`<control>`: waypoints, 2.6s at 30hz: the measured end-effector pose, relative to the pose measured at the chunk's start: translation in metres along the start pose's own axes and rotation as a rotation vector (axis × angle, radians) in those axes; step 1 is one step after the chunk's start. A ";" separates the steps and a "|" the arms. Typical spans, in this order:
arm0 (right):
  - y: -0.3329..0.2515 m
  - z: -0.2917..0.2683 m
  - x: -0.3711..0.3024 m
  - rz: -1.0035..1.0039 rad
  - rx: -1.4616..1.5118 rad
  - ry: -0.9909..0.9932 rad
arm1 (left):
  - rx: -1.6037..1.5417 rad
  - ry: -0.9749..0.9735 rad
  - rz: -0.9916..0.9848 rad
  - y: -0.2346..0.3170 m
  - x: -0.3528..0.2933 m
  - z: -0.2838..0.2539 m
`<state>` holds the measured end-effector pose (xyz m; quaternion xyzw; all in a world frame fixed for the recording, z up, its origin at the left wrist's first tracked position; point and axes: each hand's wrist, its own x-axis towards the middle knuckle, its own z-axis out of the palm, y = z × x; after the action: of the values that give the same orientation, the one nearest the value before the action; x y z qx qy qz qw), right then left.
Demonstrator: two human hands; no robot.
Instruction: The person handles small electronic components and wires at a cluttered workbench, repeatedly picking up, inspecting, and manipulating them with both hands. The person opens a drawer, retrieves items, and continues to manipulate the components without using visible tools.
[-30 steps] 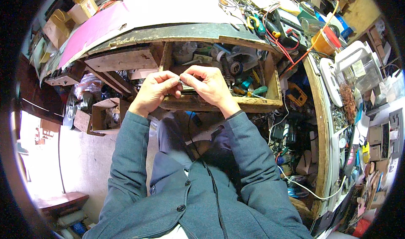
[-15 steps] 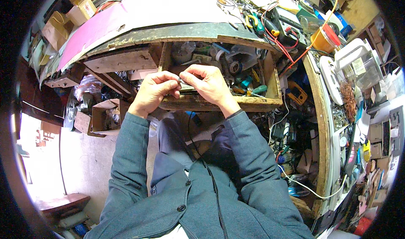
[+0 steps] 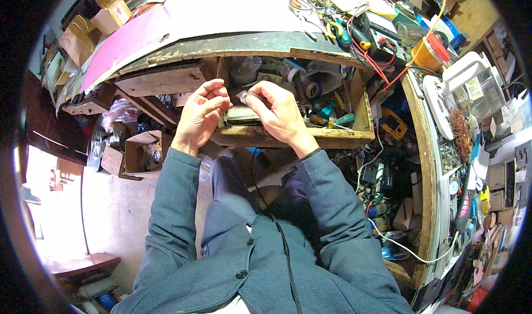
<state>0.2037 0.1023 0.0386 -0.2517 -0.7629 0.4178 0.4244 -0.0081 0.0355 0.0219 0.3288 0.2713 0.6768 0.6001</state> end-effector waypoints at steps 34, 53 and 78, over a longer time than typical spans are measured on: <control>-0.011 0.000 0.001 -0.090 -0.155 -0.042 | 0.286 -0.086 -0.128 -0.002 -0.004 0.009; -0.008 -0.002 0.002 -0.010 -0.059 -0.113 | 0.229 -0.143 -0.185 0.001 -0.001 0.006; 0.025 -0.009 0.010 0.237 0.236 -0.407 | 0.440 -0.058 -0.101 -0.005 -0.007 0.008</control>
<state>0.2064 0.1266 0.0248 -0.1989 -0.7438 0.5926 0.2367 0.0015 0.0294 0.0221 0.4570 0.4114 0.5607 0.5545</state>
